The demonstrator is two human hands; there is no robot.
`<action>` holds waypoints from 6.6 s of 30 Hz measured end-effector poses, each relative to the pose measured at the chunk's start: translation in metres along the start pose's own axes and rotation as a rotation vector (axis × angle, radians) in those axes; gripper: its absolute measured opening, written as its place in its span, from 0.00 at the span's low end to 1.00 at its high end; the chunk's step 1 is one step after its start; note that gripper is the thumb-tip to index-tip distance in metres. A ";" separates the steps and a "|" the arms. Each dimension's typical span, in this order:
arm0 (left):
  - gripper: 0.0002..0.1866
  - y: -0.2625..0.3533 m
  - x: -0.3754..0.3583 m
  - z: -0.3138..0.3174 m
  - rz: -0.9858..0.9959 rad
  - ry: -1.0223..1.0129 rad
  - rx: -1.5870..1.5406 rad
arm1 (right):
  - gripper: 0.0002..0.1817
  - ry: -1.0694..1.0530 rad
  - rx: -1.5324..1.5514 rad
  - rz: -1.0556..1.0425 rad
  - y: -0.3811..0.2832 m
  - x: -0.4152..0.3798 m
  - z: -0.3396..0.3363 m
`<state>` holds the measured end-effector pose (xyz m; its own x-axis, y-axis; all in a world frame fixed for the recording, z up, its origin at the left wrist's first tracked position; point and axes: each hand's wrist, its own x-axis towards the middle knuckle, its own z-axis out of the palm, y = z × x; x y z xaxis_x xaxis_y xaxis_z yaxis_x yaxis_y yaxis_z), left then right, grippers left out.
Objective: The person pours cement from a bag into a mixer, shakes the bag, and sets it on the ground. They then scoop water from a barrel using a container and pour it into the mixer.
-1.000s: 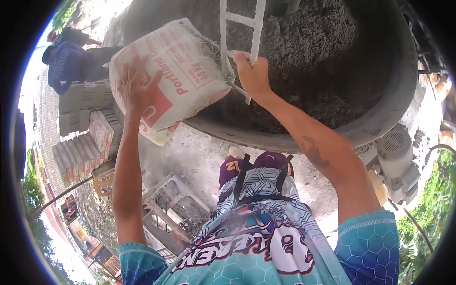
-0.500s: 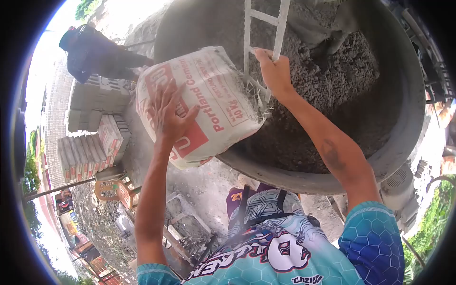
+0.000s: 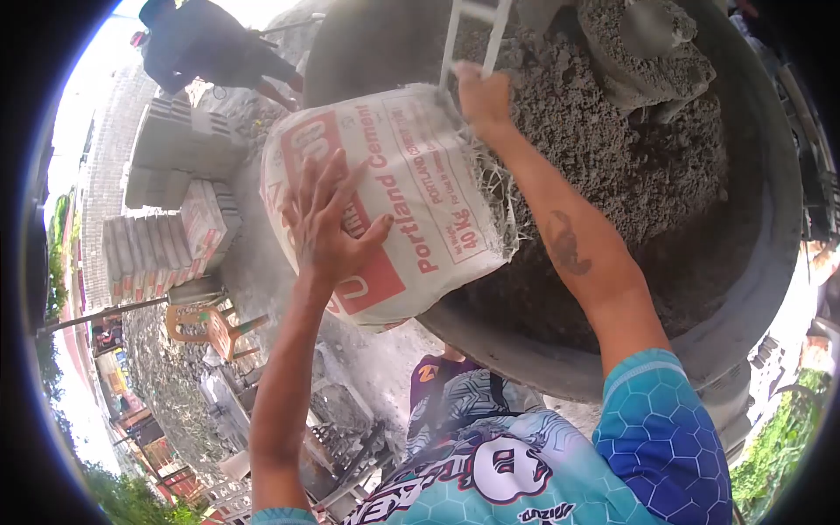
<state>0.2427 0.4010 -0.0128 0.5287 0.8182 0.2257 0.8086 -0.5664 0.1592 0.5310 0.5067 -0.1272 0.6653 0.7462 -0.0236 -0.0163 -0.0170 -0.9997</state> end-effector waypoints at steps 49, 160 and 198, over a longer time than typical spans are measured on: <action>0.41 -0.019 -0.023 0.027 0.008 0.173 -0.148 | 0.17 -0.092 0.028 -0.373 -0.218 -0.070 -0.074; 0.33 -0.005 -0.013 0.025 0.038 0.083 0.076 | 0.22 -0.141 0.055 -0.079 -0.041 -0.059 -0.212; 0.36 0.067 -0.121 0.052 -0.040 0.231 0.068 | 0.20 -0.169 0.069 0.242 -0.045 -0.206 -0.176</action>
<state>0.2458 0.2691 -0.0792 0.4288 0.7914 0.4357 0.8475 -0.5194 0.1093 0.5257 0.2365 -0.0776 0.5021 0.8264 -0.2547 -0.2140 -0.1667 -0.9625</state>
